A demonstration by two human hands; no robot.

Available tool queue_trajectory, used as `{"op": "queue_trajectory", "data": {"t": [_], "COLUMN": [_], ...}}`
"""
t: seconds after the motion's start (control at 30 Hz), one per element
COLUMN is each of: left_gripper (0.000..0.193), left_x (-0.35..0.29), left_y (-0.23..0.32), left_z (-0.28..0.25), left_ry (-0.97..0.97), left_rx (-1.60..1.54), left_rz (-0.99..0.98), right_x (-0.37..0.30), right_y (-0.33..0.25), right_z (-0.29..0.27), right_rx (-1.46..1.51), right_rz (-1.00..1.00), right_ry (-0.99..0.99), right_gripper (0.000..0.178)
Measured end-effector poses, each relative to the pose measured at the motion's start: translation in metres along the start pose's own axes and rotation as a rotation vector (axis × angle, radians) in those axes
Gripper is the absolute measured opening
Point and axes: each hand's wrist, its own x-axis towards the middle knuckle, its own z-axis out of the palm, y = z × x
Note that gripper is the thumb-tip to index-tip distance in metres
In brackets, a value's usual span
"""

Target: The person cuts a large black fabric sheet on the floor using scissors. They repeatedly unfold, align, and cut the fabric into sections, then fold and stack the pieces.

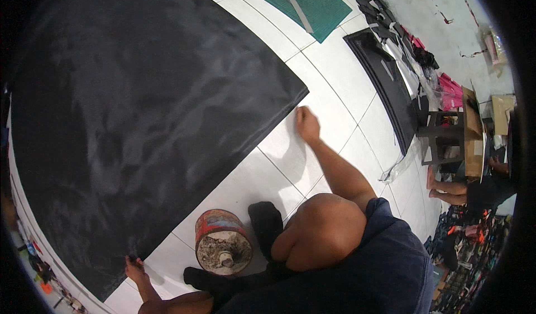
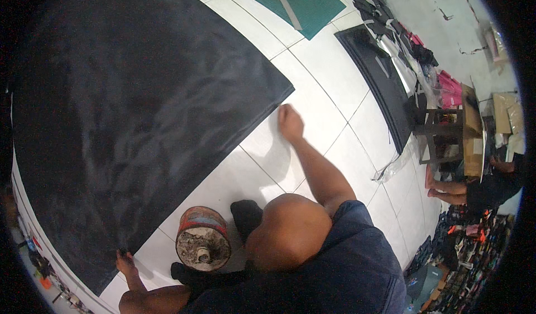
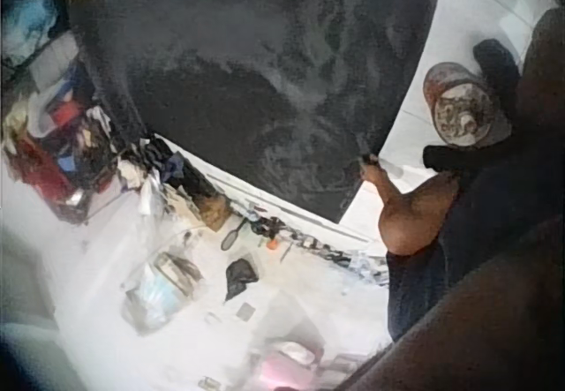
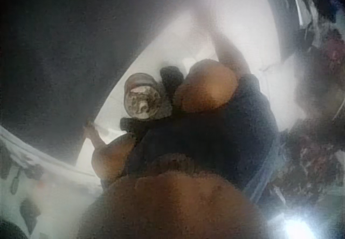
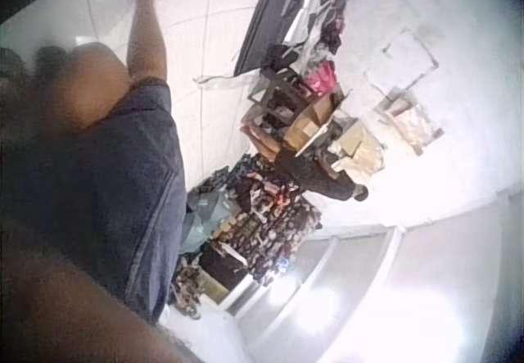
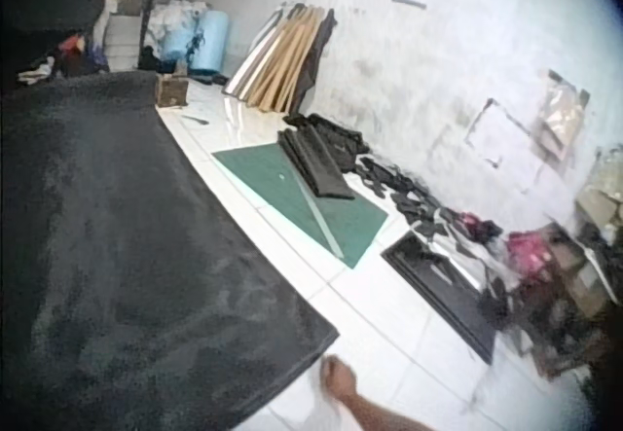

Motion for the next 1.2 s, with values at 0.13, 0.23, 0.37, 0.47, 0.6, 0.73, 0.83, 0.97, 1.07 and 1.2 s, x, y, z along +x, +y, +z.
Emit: {"op": "queue_trajectory", "data": {"t": [0.13,0.23,0.37,0.47,0.6,0.73,0.83,0.97,1.07,1.2], "left_gripper": [0.029,0.026,0.027,0.029,0.032,0.031,0.03,0.026,0.025,0.025], "left_x": [-0.013,-0.014,-0.016,-0.001,-0.006,-0.004,-0.005,-0.009,-0.003,0.008], "left_y": [0.0,-0.009,-0.004,-0.016,-0.018,-0.016,-0.02,-0.014,-0.017,-0.032], "left_z": [0.017,0.018,0.007,-0.009,0.003,0.003,0.003,0.008,0.002,-0.013], "left_ry": [0.119,0.104,0.024,0.001,0.094,0.126,0.104,0.151,0.078,-0.056], "left_rx": [-0.091,-0.118,0.041,0.209,-0.094,-0.117,-0.011,-0.093,-0.058,0.001], "left_rz": [-0.049,0.005,0.082,0.227,0.054,0.038,0.156,0.033,0.086,0.188], "right_x": [0.066,0.101,0.121,0.127,0.141,0.15,0.154,0.139,0.129,0.118], "right_y": [0.059,0.08,0.045,0.018,0.008,0.017,0.012,0.014,0.017,0.022], "right_z": [-0.023,-0.037,-0.028,-0.018,-0.028,-0.024,-0.02,-0.019,-0.015,-0.008], "right_rx": [-0.02,0.045,0.038,0.01,-0.107,-0.104,-0.183,0.021,0.106,0.079], "right_rz": [0.113,0.139,0.034,-0.001,0.035,0.103,0.11,0.024,-0.022,-0.108], "right_ry": [0.124,0.045,-0.067,-0.145,-0.247,-0.323,-0.335,-0.216,-0.17,-0.055], "right_gripper": [0.03,0.031,0.041,0.055,0.06,0.059,0.059,0.041,0.041,0.037]}}
